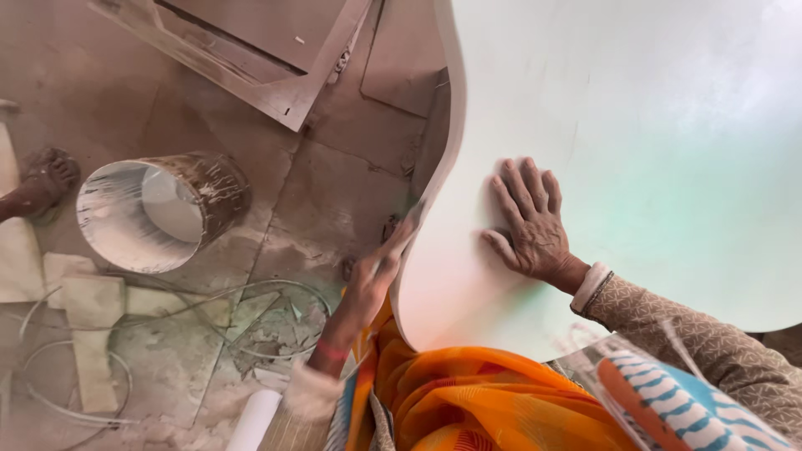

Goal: The person sands the surface of a large white curved furniture piece using a sanding block. They move around the object, applying pressure and smoothing the surface with repeated strokes.

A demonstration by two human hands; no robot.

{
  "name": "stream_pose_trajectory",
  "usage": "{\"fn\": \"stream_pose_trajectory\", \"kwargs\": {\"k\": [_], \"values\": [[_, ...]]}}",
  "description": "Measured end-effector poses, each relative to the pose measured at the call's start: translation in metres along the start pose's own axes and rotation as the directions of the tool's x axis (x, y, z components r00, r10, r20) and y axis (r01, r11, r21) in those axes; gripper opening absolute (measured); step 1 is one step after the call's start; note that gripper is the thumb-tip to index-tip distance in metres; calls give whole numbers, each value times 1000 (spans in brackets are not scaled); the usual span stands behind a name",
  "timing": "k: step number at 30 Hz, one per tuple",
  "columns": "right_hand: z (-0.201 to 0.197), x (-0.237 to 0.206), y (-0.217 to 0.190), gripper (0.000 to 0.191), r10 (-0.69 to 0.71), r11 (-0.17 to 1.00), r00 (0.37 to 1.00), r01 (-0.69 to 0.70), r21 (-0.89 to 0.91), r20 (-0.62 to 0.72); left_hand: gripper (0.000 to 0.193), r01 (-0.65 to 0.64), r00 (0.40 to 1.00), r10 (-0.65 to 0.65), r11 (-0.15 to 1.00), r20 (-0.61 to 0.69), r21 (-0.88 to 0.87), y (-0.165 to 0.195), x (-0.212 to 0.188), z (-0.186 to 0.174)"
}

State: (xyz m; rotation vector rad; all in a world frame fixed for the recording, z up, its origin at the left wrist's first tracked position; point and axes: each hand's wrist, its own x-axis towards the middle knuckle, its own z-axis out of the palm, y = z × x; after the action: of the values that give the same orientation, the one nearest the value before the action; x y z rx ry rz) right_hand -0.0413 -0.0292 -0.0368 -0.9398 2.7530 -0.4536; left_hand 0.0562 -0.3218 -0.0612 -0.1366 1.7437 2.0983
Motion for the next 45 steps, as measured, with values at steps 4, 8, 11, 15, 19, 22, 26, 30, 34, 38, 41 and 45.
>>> {"fn": "stream_pose_trajectory", "kwargs": {"k": [4, 8, 11, 15, 19, 22, 26, 30, 34, 38, 41, 45], "values": [[-2, 2, -2, 80, -2, 1000, 1000, 1, 15, 24, 56, 6, 1000, -6, 997, 2, -75, 18, 14, 1], [-1, -2, -1, 80, 24, 1000, 1000, -24, 11, 18, 60, -138, 990, 138, 990, 14, -37, 11, 161, 10], [-2, -4, -1, 82, 56, 998, 998, -56, -8, 31, 59, -145, 986, 149, 988, -79, 62, -2, 194, 23], [-4, 0, -2, 80, 53, 998, 999, -53, -14, 12, 59, -37, 993, 59, 979, 104, -202, -6, 93, 9], [-1, 4, -2, 80, 93, 996, 996, -94, -10, -10, 58, -60, 975, 69, 997, 213, -48, 1, 30, -13], [3, 1, 0, 79, 105, 994, 994, -105, 2, 14, 54, -160, 971, 163, 987, 174, -35, -6, 87, 2], [6, -5, 2, 78, 131, 991, 991, -132, -18, -4, 53, -189, 975, 184, 982, -122, -26, -22, 222, 33], [1, -1, 0, 78, 138, 990, 990, -138, -13, 10, 57, -348, 906, 327, 937, -267, -32, -6, 262, 27], [-5, 5, -4, 78, 116, 992, 993, -117, -41, -33, 56, -333, 938, 297, 914, 179, 232, 29, 161, 28], [-3, 1, -4, 77, 174, 983, 984, -172, -61, 34, 51, -225, 968, 218, 973, 127, 43, 32, 118, 29], [3, -5, -2, 78, 139, 988, 990, -140, -59, -13, 43, -355, 903, 415, 868, -113, 348, 14, 195, 39], [4, -8, -2, 78, 159, 987, 987, -159, -22, 5, 51, -348, 902, 366, 930, -229, 116, 4, 261, 31]]}}
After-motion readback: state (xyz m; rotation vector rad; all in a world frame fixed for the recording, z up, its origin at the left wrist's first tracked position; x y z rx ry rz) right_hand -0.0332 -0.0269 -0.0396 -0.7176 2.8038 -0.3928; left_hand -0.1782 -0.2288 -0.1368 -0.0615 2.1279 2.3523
